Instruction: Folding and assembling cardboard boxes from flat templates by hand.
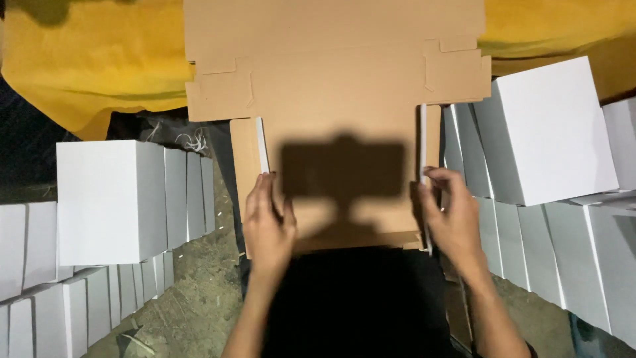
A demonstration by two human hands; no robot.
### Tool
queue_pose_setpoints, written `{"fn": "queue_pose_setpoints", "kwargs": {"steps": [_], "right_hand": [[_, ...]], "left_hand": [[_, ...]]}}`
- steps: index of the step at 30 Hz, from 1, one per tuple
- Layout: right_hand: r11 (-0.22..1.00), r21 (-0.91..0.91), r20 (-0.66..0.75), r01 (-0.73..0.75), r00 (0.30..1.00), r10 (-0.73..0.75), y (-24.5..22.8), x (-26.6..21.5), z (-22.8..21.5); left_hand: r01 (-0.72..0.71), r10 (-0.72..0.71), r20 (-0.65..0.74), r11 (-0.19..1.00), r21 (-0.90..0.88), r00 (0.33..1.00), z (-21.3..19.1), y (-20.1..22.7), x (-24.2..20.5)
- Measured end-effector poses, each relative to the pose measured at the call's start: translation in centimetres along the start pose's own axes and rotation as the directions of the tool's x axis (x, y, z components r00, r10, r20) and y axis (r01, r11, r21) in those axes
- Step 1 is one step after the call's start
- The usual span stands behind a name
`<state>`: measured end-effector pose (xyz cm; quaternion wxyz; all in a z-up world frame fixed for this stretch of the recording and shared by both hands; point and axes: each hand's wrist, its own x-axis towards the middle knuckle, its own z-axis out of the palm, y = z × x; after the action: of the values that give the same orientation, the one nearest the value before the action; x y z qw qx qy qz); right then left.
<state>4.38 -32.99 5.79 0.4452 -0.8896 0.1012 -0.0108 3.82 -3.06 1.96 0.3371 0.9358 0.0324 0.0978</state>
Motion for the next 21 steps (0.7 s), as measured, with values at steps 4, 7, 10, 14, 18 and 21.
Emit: {"fn": "queue_pose_setpoints", "kwargs": {"steps": [4, 7, 10, 14, 18, 21], "right_hand": [[0.975, 0.115, -0.004, -0.192, 0.981, 0.194, -0.1, -3.2, -4.2], [0.878, -0.100, 0.236, -0.468, 0.846, 0.478, 2.0, -6.0, -4.2], [0.871, -0.191, 0.209, -0.452, 0.848, 0.487, 4.2, -7.8, -2.0], [0.911, -0.281, 0.036, -0.301, 0.946, 0.323, 5.9, -8.1, -1.4], [0.841, -0.330, 0.013, -0.430, 0.888, 0.459, 3.5, -7.8, -2.8], [0.865, -0.268, 0.078, -0.424, 0.886, 0.458, 1.6, -7.6, -3.4]], "left_hand": [[0.322, -0.317, 0.087, 0.837, -0.442, 0.945, -6.6, 0.9, -1.2], [0.489, -0.401, 0.354, 0.847, -0.209, 0.845, -7.0, -1.0, -4.4], [0.580, -0.493, 0.437, 0.810, -0.086, 0.753, -6.1, -1.2, -6.2], [0.451, -0.407, 0.304, 0.888, -0.090, 0.861, -5.2, -0.6, -7.1], [0.478, -0.443, 0.332, 0.878, -0.026, 0.833, -4.4, -1.0, -8.0], [0.613, -0.495, 0.409, 0.754, -0.237, 0.767, -5.4, 0.2, -7.0]]}}
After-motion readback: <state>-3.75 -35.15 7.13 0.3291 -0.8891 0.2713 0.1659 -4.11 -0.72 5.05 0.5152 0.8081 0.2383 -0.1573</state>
